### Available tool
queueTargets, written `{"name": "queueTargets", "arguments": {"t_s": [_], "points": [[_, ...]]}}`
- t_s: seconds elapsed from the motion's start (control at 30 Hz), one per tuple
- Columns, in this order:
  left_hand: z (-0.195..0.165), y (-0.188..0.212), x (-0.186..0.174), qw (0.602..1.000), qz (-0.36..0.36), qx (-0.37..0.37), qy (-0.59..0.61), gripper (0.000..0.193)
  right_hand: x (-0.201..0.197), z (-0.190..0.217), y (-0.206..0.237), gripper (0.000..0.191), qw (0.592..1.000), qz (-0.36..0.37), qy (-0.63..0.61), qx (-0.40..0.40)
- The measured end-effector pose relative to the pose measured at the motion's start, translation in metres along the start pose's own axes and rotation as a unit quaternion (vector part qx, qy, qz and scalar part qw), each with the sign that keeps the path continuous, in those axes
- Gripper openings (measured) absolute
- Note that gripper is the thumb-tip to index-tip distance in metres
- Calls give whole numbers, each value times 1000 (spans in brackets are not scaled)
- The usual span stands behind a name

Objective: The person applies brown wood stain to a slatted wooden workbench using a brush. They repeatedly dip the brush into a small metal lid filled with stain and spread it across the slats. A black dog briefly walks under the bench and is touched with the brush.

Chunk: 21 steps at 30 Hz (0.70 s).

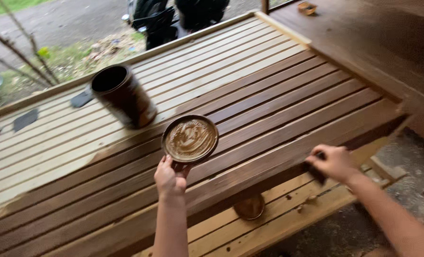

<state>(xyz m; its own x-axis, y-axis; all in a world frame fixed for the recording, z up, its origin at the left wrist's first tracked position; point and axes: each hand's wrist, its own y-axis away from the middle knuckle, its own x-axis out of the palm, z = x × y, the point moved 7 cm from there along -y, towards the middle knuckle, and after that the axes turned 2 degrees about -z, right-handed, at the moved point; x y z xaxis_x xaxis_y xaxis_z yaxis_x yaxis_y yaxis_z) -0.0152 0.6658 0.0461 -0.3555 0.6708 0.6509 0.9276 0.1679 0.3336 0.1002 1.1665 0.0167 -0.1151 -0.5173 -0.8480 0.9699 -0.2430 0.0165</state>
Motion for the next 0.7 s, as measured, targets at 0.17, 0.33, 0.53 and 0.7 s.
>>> {"name": "queueTargets", "arguments": {"t_s": [0.17, 0.33, 0.53, 0.7], "points": [[-35, 16, -33, 997, -78, -5, -8, 33, 82, 188, 57, 12, 933, 166, -169, -272], [-88, 27, -71, 996, -82, 22, -8, 34, 88, 308, 79, 15, 869, 144, -296, -370], [-131, 11, -134, 995, -96, 35, 19, 33, 39, 330, 14, 23, 870, -18, -478, -117], [-153, -2, -172, 992, -127, 26, 9, 33, 48, 335, -22, 31, 742, -36, -669, 37]]}}
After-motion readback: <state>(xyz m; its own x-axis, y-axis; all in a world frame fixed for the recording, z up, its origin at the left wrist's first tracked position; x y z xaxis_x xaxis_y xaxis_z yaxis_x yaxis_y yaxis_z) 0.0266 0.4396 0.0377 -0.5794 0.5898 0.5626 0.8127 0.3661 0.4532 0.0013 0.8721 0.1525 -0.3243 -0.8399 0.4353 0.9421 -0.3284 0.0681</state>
